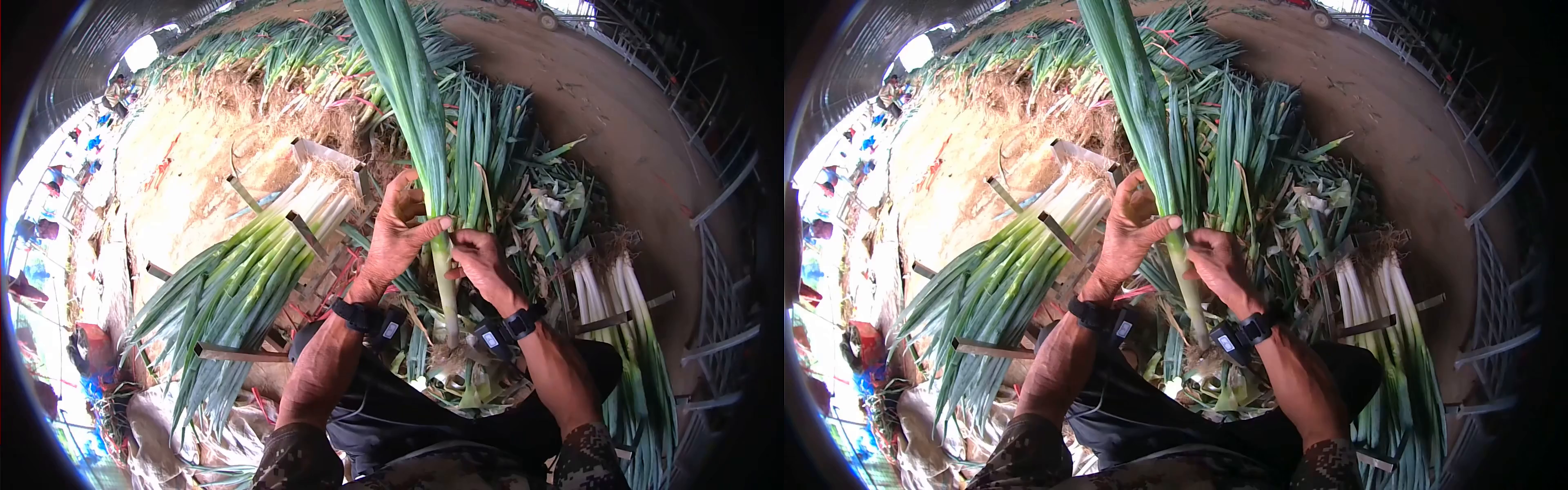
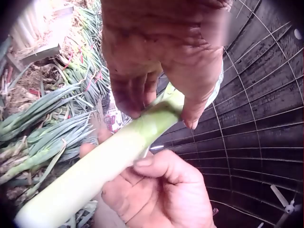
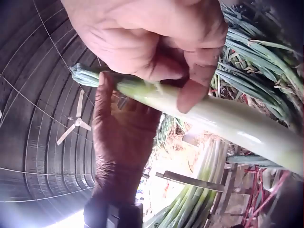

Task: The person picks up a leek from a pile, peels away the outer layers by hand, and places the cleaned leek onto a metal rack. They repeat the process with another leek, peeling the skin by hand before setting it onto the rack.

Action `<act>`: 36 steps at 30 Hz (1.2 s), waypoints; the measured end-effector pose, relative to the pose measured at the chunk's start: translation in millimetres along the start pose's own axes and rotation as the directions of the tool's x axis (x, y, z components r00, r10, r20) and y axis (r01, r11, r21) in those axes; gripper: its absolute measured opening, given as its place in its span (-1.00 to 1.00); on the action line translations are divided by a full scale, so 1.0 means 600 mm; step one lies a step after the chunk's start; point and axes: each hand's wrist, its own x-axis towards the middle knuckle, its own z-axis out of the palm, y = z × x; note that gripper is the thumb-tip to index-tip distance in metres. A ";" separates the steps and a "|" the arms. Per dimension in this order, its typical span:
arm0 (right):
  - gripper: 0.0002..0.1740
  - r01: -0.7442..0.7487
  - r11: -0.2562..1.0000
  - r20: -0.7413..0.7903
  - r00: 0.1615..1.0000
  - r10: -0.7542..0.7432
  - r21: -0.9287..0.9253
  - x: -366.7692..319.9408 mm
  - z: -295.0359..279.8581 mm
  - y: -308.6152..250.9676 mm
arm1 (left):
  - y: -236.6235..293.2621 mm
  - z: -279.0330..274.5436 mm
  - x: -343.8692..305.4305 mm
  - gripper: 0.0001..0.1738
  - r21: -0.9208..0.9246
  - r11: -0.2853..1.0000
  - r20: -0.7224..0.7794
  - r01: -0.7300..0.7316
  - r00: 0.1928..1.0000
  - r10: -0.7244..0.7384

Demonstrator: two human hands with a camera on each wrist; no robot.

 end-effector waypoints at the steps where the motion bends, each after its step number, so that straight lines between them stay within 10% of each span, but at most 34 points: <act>1: -0.88 -0.003 0.999 -0.013 1.000 0.004 0.045 0.000 -0.002 0.006 | 0.001 0.001 0.000 -0.09 -0.017 1.000 -0.004 -0.002 1.000 0.002; 16: -0.81 0.082 0.996 -0.044 0.996 -0.083 -0.023 -0.023 -0.002 -0.012 | 0.011 -0.001 0.001 -0.15 -0.022 0.998 -0.093 0.051 0.994 -0.053; 22: -0.79 0.129 0.895 -0.129 0.971 -0.202 -0.427 -0.014 -0.001 -0.007 | 0.014 0.002 -0.004 -0.32 -0.090 0.988 -0.043 0.126 0.991 -0.130; 26: -0.73 0.043 0.999 -0.108 0.993 -0.040 0.019 -0.019 -0.008 0.007 | 0.005 -0.006 -0.007 -0.38 -0.084 0.980 -0.067 0.181 0.980 -0.186; 36: -0.67 0.057 0.977 -0.023 0.998 -0.063 -0.204 -0.029 -0.010 -0.024 | -0.015 0.005 -0.008 -0.50 -0.061 0.994 -0.065 0.087 0.994 -0.091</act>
